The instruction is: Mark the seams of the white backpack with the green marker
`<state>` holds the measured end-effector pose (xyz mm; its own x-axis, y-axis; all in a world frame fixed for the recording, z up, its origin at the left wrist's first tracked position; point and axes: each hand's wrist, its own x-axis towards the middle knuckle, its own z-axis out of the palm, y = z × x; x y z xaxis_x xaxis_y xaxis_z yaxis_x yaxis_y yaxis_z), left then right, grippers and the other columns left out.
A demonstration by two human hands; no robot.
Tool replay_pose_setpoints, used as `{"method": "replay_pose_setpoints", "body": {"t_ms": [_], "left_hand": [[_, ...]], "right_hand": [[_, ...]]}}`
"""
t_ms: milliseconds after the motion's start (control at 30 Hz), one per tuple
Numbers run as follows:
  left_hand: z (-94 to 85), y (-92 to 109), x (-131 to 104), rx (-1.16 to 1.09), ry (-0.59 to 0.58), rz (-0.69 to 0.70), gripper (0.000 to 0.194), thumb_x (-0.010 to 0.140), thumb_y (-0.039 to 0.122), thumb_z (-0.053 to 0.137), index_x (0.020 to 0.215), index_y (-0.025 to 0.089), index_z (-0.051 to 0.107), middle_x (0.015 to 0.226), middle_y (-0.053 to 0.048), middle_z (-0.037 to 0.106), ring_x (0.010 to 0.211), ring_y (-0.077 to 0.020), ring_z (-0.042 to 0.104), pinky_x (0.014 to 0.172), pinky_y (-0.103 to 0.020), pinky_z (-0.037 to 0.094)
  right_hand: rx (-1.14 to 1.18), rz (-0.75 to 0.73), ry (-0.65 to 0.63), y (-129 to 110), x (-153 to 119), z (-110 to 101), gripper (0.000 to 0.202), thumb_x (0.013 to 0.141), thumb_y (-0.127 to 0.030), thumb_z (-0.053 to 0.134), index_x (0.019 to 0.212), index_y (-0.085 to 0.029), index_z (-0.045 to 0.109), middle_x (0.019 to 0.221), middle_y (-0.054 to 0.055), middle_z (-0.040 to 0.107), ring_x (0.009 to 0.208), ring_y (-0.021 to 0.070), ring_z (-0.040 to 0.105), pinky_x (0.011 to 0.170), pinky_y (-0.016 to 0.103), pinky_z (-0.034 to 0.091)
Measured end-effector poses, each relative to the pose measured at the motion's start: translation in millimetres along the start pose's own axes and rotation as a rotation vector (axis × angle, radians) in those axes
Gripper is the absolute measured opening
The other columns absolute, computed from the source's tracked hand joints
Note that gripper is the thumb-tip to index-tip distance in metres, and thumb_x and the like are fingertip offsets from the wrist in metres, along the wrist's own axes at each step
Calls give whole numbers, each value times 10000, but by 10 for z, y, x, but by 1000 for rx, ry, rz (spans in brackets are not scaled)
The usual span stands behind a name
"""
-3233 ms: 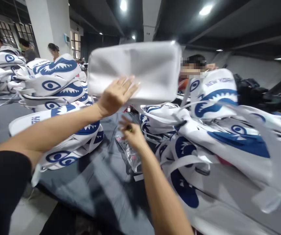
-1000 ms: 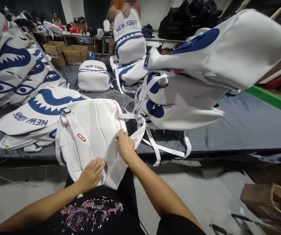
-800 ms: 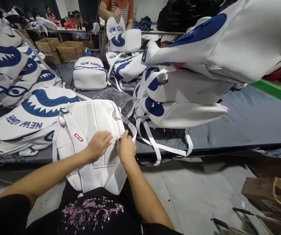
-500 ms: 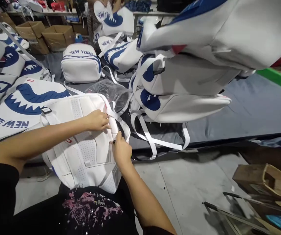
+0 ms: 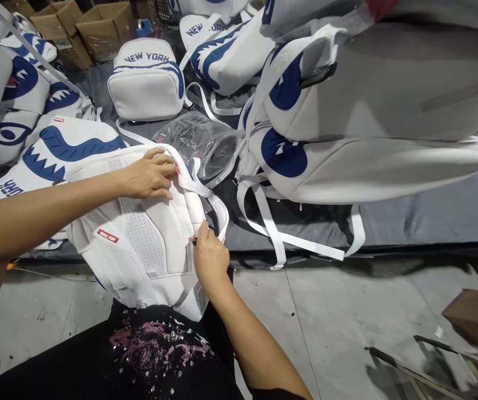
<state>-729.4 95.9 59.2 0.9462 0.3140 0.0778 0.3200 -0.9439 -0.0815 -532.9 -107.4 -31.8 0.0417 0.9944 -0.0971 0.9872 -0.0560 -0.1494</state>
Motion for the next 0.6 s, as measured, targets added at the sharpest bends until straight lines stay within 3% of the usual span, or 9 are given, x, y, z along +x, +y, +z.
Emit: {"method": "replay_pose_setpoints", "body": {"t_ms": [133,233,333,433,533,600], "left_hand": [[-258,-308,-108,27,23,-77,568,935,652,457,716,173,669,990,-43,656,1254,-248,483,1214,-553,156],[-424,-354,-231,118,-12,-160,662,976,673,354,799,110,655,1153,-88,648,1335,-253,404,1212,-604,113],[-373,-113,-284,150,-4,-217,682,965,706,345,854,99,636,1257,-101,609,1373,-282,350,1197,-638,136],[-147,293,-270,123,-11,-191,582,896,711,502,869,147,644,1178,-69,635,1262,-268,447,1181,-590,241],[64,643,-244,101,-60,-145,401,880,591,615,898,192,658,1042,-55,670,1073,-247,550,1164,-547,308],[138,776,-242,81,-39,-181,316,875,515,646,925,203,659,1038,-58,676,1071,-255,562,1193,-546,281]], "right_hand": [[15,-5,22,18,-11,26,384,1015,-309,494,1351,-122,499,963,104,712,804,205,698,564,268,412],[34,-17,42,14,-1,35,396,1014,-305,496,1355,-104,501,948,107,715,799,208,696,554,272,401],[77,0,3,38,22,-24,416,991,-300,546,1352,-94,525,960,114,728,774,224,703,552,283,407],[295,-19,-22,145,5,-206,373,958,-312,603,1278,-122,600,927,99,745,749,233,704,597,299,457],[719,-47,161,282,-67,-474,423,976,-458,559,1278,-165,610,900,65,750,784,211,705,688,323,525],[935,-61,252,323,-102,-632,513,978,-605,477,1197,-180,663,796,32,721,717,183,688,649,305,534]]}}
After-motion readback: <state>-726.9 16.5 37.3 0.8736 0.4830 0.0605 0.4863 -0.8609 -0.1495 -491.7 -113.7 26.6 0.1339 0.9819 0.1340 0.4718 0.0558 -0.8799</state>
